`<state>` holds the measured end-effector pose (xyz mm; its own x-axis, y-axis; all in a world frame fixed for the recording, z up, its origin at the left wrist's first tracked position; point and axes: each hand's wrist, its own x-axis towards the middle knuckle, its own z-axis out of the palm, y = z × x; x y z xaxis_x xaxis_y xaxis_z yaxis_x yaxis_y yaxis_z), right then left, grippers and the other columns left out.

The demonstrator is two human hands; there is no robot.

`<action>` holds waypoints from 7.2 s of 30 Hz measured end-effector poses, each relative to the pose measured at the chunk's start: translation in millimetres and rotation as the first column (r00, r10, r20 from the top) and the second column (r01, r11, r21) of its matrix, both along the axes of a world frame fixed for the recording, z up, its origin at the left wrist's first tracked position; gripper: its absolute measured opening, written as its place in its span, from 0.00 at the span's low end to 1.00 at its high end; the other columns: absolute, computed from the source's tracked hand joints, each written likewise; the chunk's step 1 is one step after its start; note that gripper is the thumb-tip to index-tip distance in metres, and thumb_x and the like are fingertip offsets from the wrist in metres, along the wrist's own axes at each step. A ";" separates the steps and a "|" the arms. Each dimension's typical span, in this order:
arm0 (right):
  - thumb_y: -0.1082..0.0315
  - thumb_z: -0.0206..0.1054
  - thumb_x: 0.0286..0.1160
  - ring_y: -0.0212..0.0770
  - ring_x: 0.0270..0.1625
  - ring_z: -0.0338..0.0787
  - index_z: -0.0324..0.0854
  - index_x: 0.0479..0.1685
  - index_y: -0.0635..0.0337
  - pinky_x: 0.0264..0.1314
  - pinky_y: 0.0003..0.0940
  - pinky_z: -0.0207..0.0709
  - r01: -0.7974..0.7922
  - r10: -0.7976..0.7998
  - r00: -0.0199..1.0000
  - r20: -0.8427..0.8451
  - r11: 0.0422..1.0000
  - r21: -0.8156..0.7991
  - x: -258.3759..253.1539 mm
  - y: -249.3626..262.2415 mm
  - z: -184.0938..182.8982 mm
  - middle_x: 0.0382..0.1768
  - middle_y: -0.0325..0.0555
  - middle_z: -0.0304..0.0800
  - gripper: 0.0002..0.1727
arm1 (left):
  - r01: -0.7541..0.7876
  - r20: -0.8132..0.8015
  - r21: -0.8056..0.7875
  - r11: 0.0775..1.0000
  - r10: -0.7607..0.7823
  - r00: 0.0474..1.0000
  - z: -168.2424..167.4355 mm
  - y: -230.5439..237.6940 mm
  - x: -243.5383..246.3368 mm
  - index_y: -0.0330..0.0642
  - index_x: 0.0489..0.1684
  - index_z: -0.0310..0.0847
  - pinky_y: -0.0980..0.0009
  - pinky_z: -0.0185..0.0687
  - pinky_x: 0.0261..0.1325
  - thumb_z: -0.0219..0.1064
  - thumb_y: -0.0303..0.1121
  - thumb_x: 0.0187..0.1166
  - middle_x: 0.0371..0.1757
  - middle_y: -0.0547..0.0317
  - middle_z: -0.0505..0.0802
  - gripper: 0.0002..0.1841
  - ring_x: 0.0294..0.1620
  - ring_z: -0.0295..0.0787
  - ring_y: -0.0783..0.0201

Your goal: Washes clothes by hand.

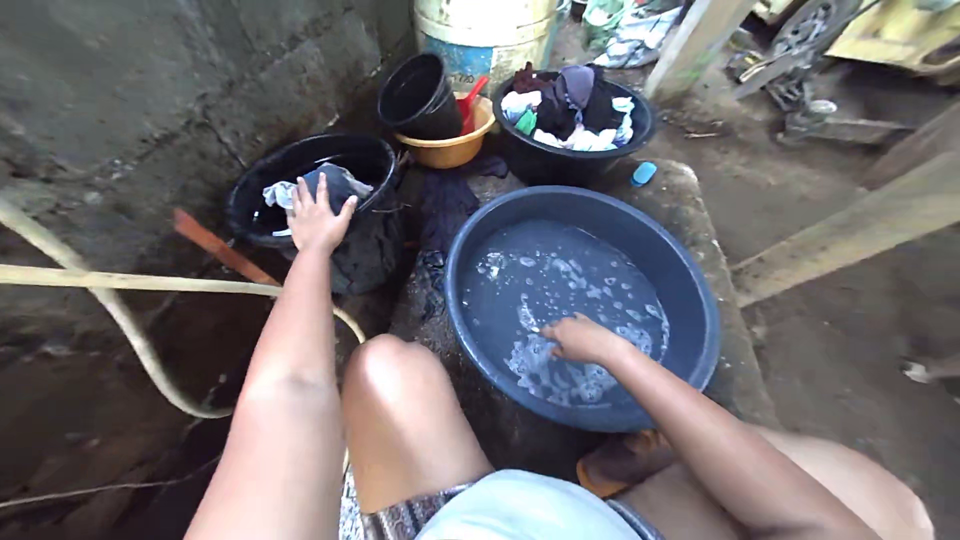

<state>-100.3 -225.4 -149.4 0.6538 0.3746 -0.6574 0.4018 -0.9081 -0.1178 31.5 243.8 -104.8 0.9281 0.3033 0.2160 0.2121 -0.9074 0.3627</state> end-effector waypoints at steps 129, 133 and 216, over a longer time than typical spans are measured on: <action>0.68 0.67 0.82 0.65 0.81 0.71 0.63 0.85 0.66 0.78 0.61 0.69 0.707 -0.784 -0.105 -0.612 -0.492 0.508 -53.5 -41.2 -138.3 0.80 0.72 0.69 0.33 | 0.387 -0.554 -0.268 0.882 -0.470 0.687 -118.3 -373.9 -115.2 0.57 0.96 0.50 0.27 0.58 0.81 0.69 0.46 0.82 0.96 0.36 0.43 0.42 0.93 0.46 0.29; 0.60 0.71 0.80 0.72 0.84 0.65 0.48 0.95 0.53 0.79 0.62 0.68 0.736 -0.813 -0.348 -0.467 -0.546 0.401 -32.9 -41.2 -159.0 0.86 0.75 0.55 0.46 | 0.433 -0.478 -0.335 0.837 -0.547 0.687 -143.8 -406.0 -57.1 0.62 0.94 0.56 0.29 0.54 0.84 0.64 0.47 0.86 0.97 0.41 0.45 0.35 0.95 0.43 0.32; 0.66 0.69 0.78 0.72 0.89 0.59 0.69 0.83 0.69 0.82 0.76 0.58 0.551 -0.551 0.817 -0.171 0.833 -0.054 -9.4 -76.6 -204.7 0.89 0.70 0.57 0.33 | 0.643 -0.916 -0.038 0.765 -0.284 0.284 -238.4 -365.4 -106.0 0.51 0.91 0.62 0.19 0.52 0.79 0.62 0.31 0.86 0.92 0.31 0.58 0.31 0.89 0.52 0.21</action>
